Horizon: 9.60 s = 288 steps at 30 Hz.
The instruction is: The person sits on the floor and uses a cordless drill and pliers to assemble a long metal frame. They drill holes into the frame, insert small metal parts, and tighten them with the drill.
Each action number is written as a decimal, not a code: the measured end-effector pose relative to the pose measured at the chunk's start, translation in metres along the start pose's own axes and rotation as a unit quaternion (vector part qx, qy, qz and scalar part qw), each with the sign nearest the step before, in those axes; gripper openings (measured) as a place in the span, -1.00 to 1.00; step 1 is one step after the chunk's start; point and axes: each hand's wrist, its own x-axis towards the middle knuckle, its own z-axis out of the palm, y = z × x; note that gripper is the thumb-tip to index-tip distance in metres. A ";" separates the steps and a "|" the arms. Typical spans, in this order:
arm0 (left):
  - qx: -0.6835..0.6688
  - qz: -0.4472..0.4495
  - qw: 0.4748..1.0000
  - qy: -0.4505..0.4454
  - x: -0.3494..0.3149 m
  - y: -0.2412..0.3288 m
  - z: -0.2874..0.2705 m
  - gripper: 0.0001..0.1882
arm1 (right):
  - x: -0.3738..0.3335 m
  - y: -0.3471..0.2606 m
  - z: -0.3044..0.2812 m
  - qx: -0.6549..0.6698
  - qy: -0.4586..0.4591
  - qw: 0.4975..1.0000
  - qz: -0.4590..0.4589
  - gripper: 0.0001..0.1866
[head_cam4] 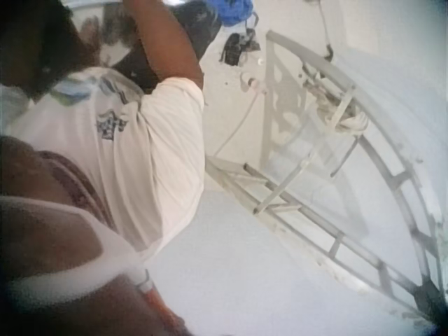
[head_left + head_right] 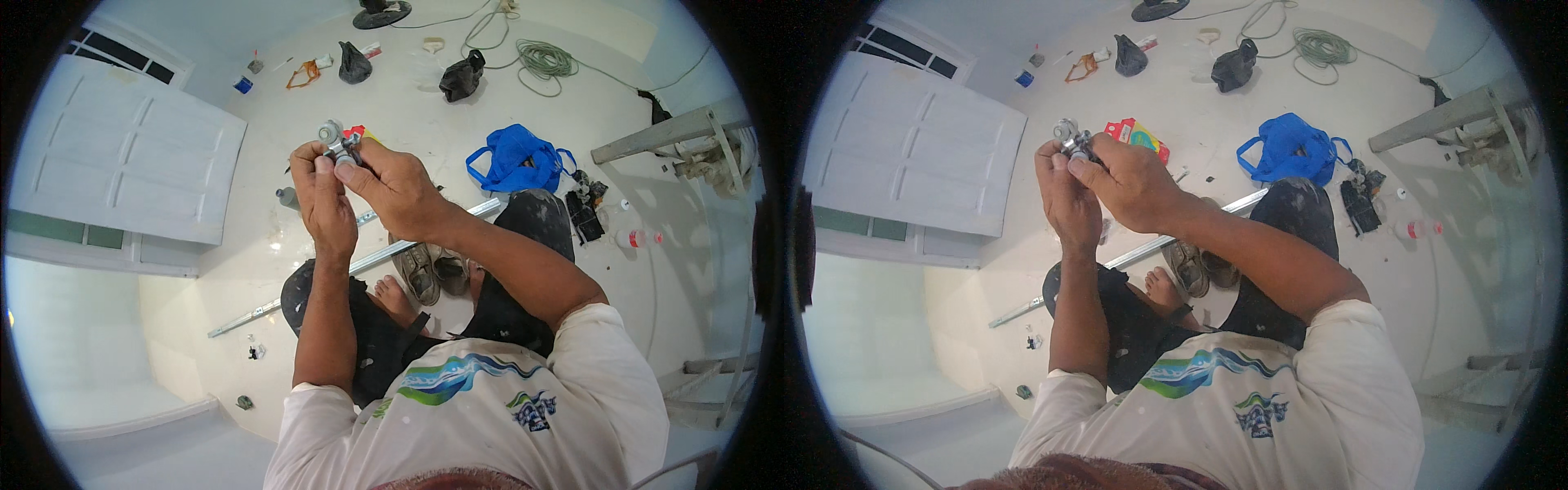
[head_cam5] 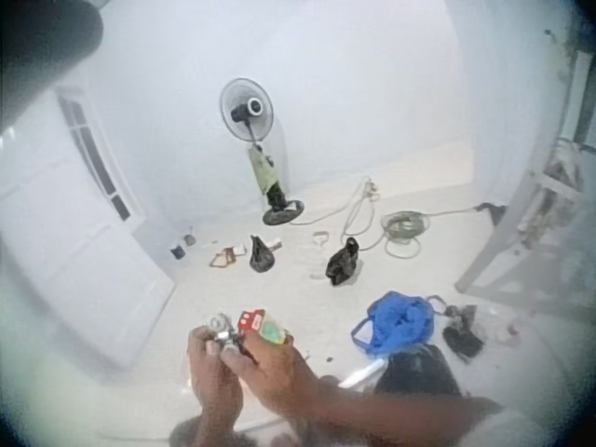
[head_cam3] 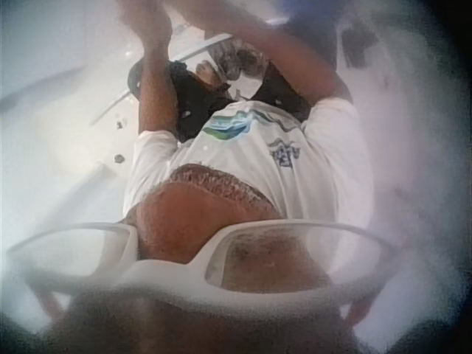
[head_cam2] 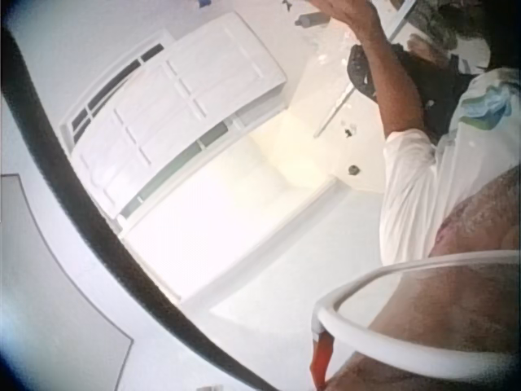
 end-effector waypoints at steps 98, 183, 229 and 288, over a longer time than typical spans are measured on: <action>-0.280 -0.343 0.881 -0.170 0.006 -0.023 -0.001 -0.39 | -0.436 0.055 -0.183 -0.283 0.358 0.766 0.453 -0.53; -0.044 -0.166 0.975 -0.142 -0.007 -0.020 0.009 -0.31 | -0.094 -0.095 -0.057 -0.386 -0.038 0.922 0.013 -0.23; -0.204 -0.420 0.868 -0.171 0.005 -0.029 -0.010 -0.68 | -0.423 0.101 -0.180 -0.417 0.189 0.684 0.568 -0.39; -0.005 -0.586 0.802 0.112 -0.066 -0.328 -0.028 -0.47 | -0.103 0.333 -0.119 0.022 -0.110 0.870 0.480 -0.51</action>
